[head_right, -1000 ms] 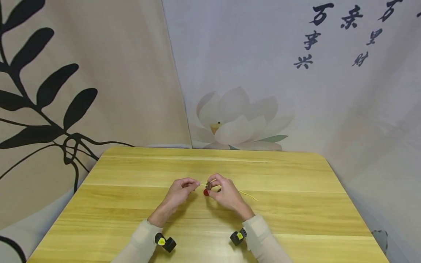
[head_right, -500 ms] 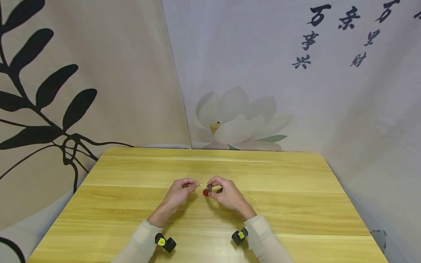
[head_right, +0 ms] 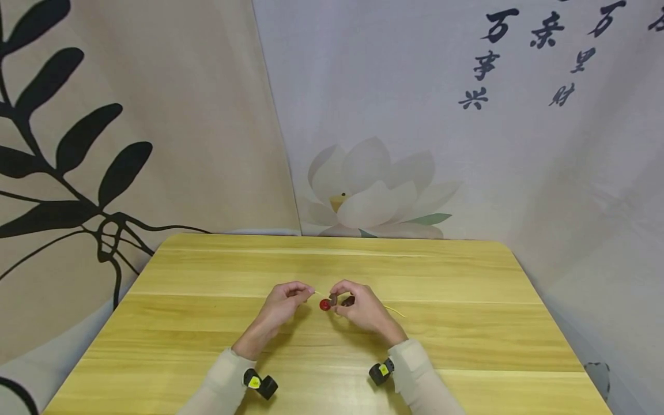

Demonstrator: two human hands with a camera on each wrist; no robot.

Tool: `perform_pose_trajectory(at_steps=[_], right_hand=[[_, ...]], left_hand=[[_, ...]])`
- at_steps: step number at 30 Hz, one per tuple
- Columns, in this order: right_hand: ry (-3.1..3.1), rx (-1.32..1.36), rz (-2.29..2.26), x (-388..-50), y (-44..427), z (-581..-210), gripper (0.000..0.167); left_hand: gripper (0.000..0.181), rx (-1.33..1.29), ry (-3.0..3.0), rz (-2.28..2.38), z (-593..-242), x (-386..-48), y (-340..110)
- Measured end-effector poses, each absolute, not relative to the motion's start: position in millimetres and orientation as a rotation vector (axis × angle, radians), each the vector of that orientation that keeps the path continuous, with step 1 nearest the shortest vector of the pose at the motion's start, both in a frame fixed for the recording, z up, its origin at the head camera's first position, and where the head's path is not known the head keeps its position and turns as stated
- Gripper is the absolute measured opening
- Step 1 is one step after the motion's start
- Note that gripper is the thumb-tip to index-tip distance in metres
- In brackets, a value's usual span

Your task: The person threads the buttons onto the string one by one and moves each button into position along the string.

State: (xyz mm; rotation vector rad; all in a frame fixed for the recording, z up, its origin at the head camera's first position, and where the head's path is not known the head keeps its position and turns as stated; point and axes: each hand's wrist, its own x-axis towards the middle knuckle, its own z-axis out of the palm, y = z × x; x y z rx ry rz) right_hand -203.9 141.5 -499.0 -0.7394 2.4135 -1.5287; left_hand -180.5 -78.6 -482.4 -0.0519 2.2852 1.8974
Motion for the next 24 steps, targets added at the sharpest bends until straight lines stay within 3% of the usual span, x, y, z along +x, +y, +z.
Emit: perform_pose_trajectory(at_steps=[24], right_hand=[[2.474,-0.777,-1.353,-211.0,154.6,-509.9,0.023]], left_hand=[[0.03,-0.06,2.28,1.915,-483.0,-179.6,-81.1]])
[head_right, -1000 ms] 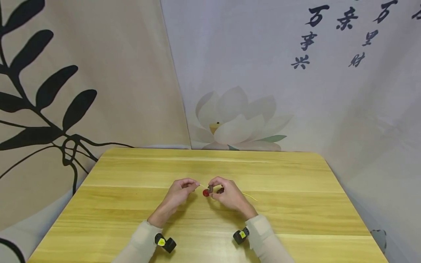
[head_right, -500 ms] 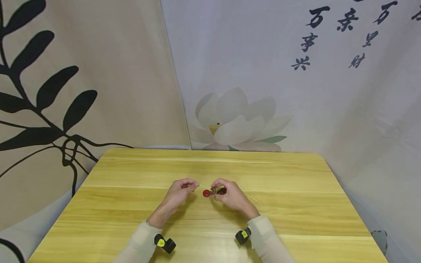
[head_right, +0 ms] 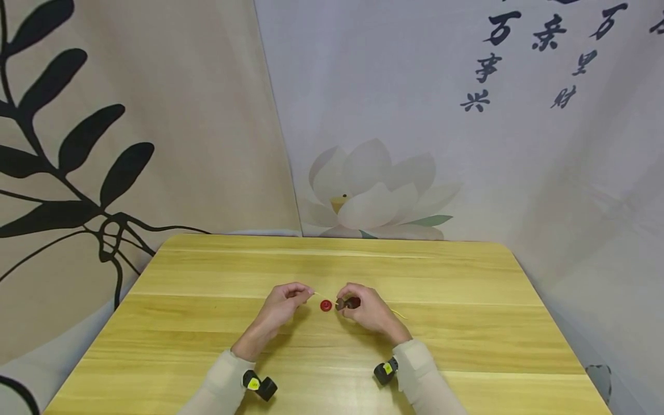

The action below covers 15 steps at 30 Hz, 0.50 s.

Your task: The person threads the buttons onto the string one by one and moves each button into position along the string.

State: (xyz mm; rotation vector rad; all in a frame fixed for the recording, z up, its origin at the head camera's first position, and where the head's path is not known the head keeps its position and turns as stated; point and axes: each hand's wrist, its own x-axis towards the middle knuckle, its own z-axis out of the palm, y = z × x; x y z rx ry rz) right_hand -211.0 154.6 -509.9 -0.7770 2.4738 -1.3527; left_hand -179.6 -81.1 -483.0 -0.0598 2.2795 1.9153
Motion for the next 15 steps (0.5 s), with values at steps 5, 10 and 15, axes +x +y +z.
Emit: perform_pose_trajectory(at_steps=[5,10,15], right_hand=[[2.479,-0.8,-1.316,-211.3,157.3,-512.5,0.027],[2.499,-0.821,-1.268,-212.5,159.6,-513.5,0.028],[2.49,-0.822,-1.259,-213.3,160.6,-511.7,0.027]], left_hand=[[0.03,-0.06,2.269,1.913,-483.4,-179.3,-81.4],[0.03,-0.051,2.277,1.908,-484.2,-179.1,-81.5],[0.03,-0.042,2.279,1.912,-484.6,-179.2,-80.9]])
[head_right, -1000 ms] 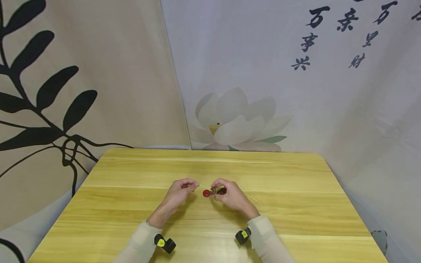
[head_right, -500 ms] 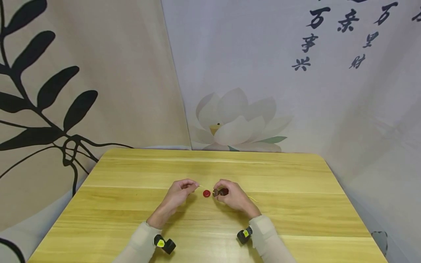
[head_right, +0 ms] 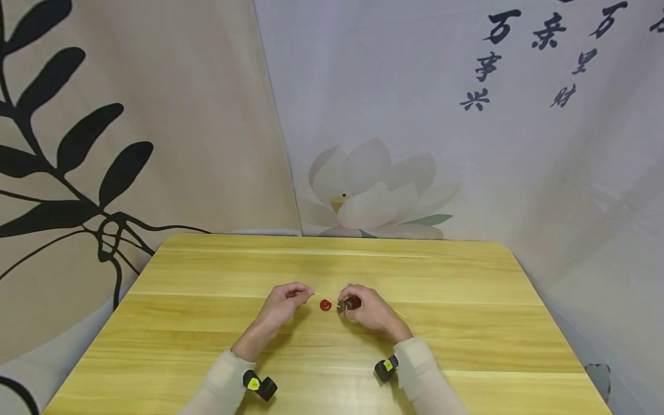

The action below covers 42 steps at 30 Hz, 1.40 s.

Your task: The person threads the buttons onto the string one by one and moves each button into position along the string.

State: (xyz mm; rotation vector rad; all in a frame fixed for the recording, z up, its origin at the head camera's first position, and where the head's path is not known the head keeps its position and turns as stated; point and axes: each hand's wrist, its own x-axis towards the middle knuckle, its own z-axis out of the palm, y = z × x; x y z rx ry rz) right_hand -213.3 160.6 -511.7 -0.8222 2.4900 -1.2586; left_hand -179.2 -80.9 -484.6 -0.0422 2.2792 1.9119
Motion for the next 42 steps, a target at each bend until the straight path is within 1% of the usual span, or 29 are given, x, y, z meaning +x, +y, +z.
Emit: perform_pose_trajectory(at_steps=[14,22,30,42], right_hand=[[2.479,-0.692,-1.274,-219.5,166.9,-512.1,0.028],[2.438,-0.639,-1.318,-222.2,167.0,-508.8,0.027],[2.436,-0.626,-1.335,-221.2,165.2,-512.5,0.027],[2.428,-0.621,-1.327,-219.9,166.8,-516.2,0.028]], left_hand=[[0.026,-0.054,2.289,1.903,-481.3,-183.3,-84.0],[0.026,-0.073,2.287,1.911,-480.3,-184.4,-86.7],[0.029,-0.072,2.263,1.919,-480.3,-182.6,-88.6],[0.028,-0.067,2.258,1.925,-479.7,-179.7,-90.3]])
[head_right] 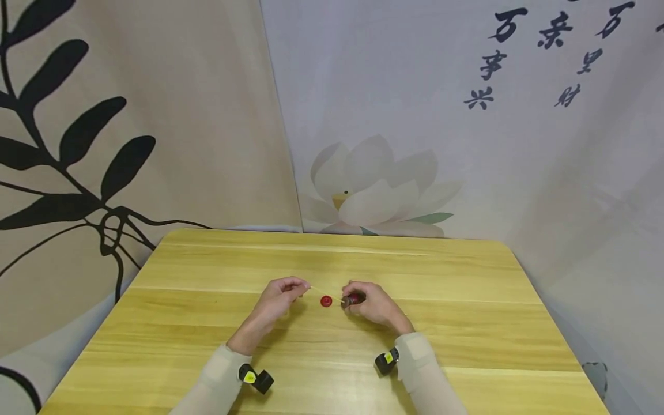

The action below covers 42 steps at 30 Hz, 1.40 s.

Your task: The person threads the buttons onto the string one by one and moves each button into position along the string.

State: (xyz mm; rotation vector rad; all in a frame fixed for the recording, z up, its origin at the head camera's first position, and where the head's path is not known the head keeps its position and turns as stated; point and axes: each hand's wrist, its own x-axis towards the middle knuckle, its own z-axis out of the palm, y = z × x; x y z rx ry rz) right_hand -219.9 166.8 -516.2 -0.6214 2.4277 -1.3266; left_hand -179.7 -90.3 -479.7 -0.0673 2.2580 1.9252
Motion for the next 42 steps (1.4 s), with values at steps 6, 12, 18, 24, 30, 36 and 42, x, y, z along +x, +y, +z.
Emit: perform_pose_trajectory(at_steps=[6,12,18,24,30,36,42], right_hand=[[2.42,-0.642,-1.33,-220.1,167.5,-516.5,0.027],[2.423,-0.651,-1.325,-220.1,167.6,-515.4,0.027],[2.441,-0.663,-1.308,-219.8,166.1,-512.6,0.029],[2.438,-0.657,-1.309,-220.2,164.3,-512.8,0.032],[2.427,-0.652,-1.323,-220.5,164.4,-513.1,0.033],[2.427,-0.665,-1.318,-219.7,165.3,-513.3,0.034],[2.412,-0.633,-1.334,-217.2,165.2,-513.2,0.034]], left_hand=[[0.029,-0.059,2.259,1.924,-478.3,-179.8,-91.4],[0.028,-0.07,2.258,1.921,-475.5,-179.2,-92.2],[0.028,-0.048,2.266,1.923,-475.1,-178.7,-92.3],[0.03,-0.039,2.254,1.924,-475.1,-179.0,-91.7],[0.031,-0.016,2.242,1.925,-477.5,-181.0,-90.5],[0.031,-0.005,2.241,1.91,-477.7,-181.6,-88.5],[0.031,-0.004,2.24,1.901,-478.6,-181.6,-86.4]])
